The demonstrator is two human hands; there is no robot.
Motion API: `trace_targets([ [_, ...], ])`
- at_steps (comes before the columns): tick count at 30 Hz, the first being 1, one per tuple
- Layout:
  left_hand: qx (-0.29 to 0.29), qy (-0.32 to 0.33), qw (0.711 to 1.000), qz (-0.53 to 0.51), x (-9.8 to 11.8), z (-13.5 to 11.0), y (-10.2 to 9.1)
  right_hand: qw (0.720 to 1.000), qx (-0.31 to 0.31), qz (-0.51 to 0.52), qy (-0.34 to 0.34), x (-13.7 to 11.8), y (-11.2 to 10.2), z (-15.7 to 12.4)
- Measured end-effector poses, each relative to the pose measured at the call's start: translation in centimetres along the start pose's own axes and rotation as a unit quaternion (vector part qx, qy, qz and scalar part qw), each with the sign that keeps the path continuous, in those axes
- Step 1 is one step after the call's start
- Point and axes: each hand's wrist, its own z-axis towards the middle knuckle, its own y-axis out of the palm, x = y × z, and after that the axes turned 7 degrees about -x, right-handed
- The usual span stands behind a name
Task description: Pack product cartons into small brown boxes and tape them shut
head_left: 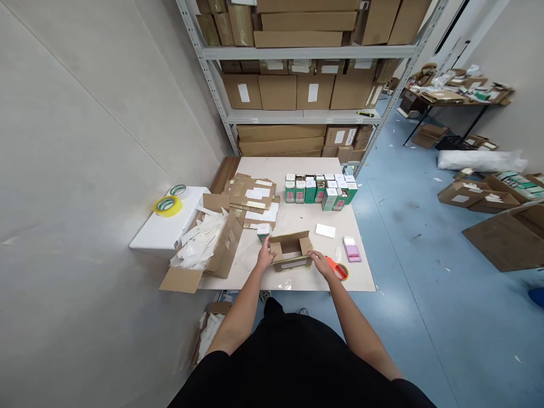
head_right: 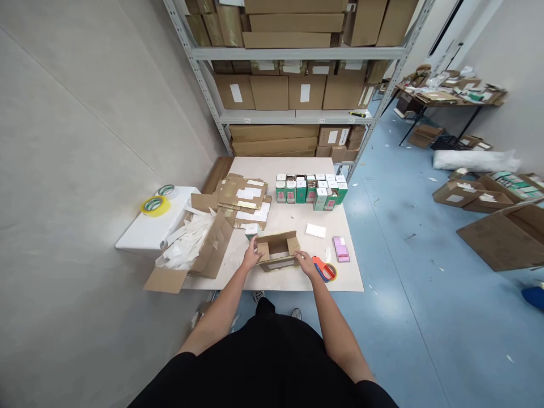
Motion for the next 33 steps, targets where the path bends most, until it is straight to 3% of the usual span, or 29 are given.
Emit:
trace_targets([
  [7,-0.003,-0.019,0.999,-0.047,0.1,-0.6,-0.6,0.997,0.050,-0.049,-0.020,0.4,0.7,0.8],
  [15,-0.060,-0.035,0.997,-0.021,-1.5,-3.2,-0.7,0.973,0.164,-0.153,0.050,1.2,2.7,2.4],
  [19,-0.009,-0.015,0.999,0.047,-2.6,-4.0,0.4,0.967,0.195,-0.147,0.077,2.0,3.2,2.6],
  [22,0.038,-0.002,0.996,0.083,-3.1,-4.3,1.4,0.968,0.188,-0.140,0.091,2.7,3.2,2.5],
  [26,0.049,0.008,0.994,0.101,-3.0,-4.1,2.6,0.969,0.161,-0.168,0.082,2.7,2.9,2.8],
  [33,0.093,-0.050,0.987,0.123,-2.2,-2.6,3.7,0.976,0.109,-0.171,0.080,2.3,2.1,2.6],
])
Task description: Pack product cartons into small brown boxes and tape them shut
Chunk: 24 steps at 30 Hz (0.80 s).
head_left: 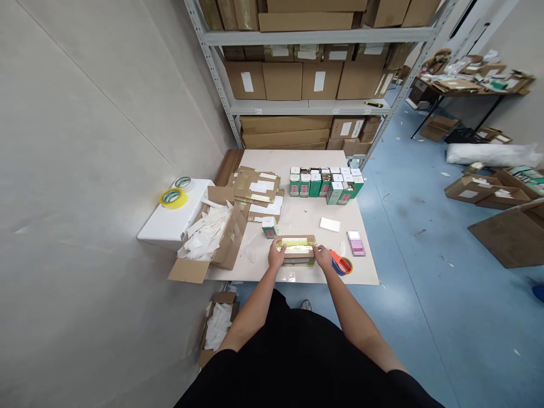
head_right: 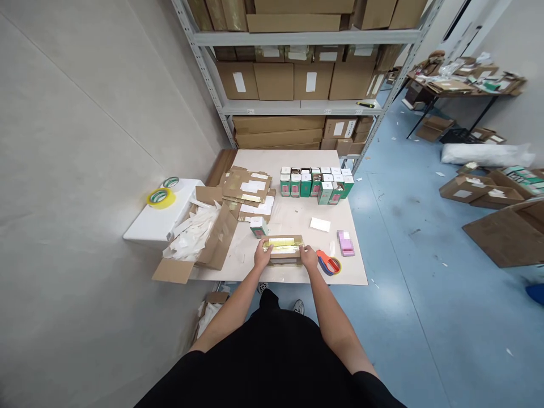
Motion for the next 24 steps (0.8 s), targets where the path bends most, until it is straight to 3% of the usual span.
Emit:
trace_targets([
  [7,-0.013,-0.017,1.000,0.012,0.4,1.2,0.4,0.996,-0.016,0.082,-0.011,1.2,-0.5,-1.0],
  [11,-0.027,-0.039,0.999,-0.002,0.8,1.8,1.1,0.998,0.013,0.049,0.044,1.9,-0.5,-0.8],
  [15,-0.052,-0.046,0.998,-0.007,0.5,2.0,0.7,0.998,0.029,0.025,0.045,1.5,0.3,-0.3],
  [20,-0.009,-0.069,0.997,0.016,-0.6,1.2,-0.3,0.997,-0.012,-0.069,0.021,-0.7,1.4,0.5],
  [24,-0.001,-0.065,0.997,0.031,-0.1,1.3,0.7,0.999,0.009,-0.028,0.017,-0.2,0.9,0.7],
])
